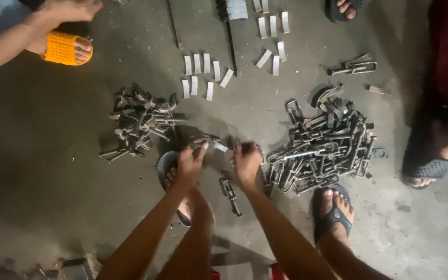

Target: The person sits on the floor and assembles small metal parts by hand. They pick up a metal piece, fit a white rectangular insert into it, and place the assembled item into a pile on the floor.

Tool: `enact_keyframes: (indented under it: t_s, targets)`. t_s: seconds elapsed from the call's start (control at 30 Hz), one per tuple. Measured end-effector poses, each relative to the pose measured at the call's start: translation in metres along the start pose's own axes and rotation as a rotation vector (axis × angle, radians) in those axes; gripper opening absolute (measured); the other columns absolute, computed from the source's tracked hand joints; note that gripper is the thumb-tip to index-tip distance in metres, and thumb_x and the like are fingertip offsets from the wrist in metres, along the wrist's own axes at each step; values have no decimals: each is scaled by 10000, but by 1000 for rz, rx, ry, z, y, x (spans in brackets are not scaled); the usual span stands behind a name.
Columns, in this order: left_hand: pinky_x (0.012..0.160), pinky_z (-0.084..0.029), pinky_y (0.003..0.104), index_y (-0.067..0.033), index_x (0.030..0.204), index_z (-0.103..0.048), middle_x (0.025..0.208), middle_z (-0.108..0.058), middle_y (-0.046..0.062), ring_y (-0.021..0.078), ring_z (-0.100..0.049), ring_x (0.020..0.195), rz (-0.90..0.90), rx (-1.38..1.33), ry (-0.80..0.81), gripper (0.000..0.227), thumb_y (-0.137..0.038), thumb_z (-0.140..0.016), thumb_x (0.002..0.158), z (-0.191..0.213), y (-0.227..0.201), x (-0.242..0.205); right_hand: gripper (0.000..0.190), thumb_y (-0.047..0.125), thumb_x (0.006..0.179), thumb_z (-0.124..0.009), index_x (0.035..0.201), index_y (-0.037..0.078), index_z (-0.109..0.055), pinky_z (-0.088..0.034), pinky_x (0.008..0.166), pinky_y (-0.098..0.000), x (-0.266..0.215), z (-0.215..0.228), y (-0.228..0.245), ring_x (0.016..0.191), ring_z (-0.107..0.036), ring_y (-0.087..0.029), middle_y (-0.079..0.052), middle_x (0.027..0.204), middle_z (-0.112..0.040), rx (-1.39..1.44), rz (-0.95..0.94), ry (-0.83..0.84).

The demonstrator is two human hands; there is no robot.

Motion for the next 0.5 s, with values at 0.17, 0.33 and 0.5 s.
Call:
enact_keyframes:
  t_s: [0.17, 0.33, 0.5]
  targets:
    - [413, -300, 268, -69, 553, -522, 463, -429, 17, 111, -373, 431, -93, -26, -2, 324, -198, -681, 805, 1, 13, 2, 352, 305, 821, -574, 971, -12, -568, -490, 720, -469, 65, -58, 38, 826, -610, -385, -226, 890, -614, -254, 420, 82]
    - [438, -277, 260, -93, 577, -531, 518, -402, -40, 78, -341, 498, 12, -162, 85, 333, -265, -614, 849, 11, -41, -1, 683, 453, 787, -590, 1247, -21, -418, -463, 869, -463, 91, -92, 61, 1047, -544, -383, -238, 1252, -453, -610, 420, 210]
    - [507, -330, 306, -62, 694, -607, 552, -446, 18, 120, -391, 544, 98, -183, 90, 317, -352, -635, 820, 3, -13, -1, 335, 127, 856, -484, 1174, 83, -386, -526, 757, -429, 96, -97, 66, 841, -640, -319, -103, 1092, -512, -761, 488, 77]
Point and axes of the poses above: each hand's wrist, its own x-axis towards the middle knuckle, its own z-axis out of the back of the hand, y = z × x, the point moved 5 cm from there along x, towards the middle knuckle
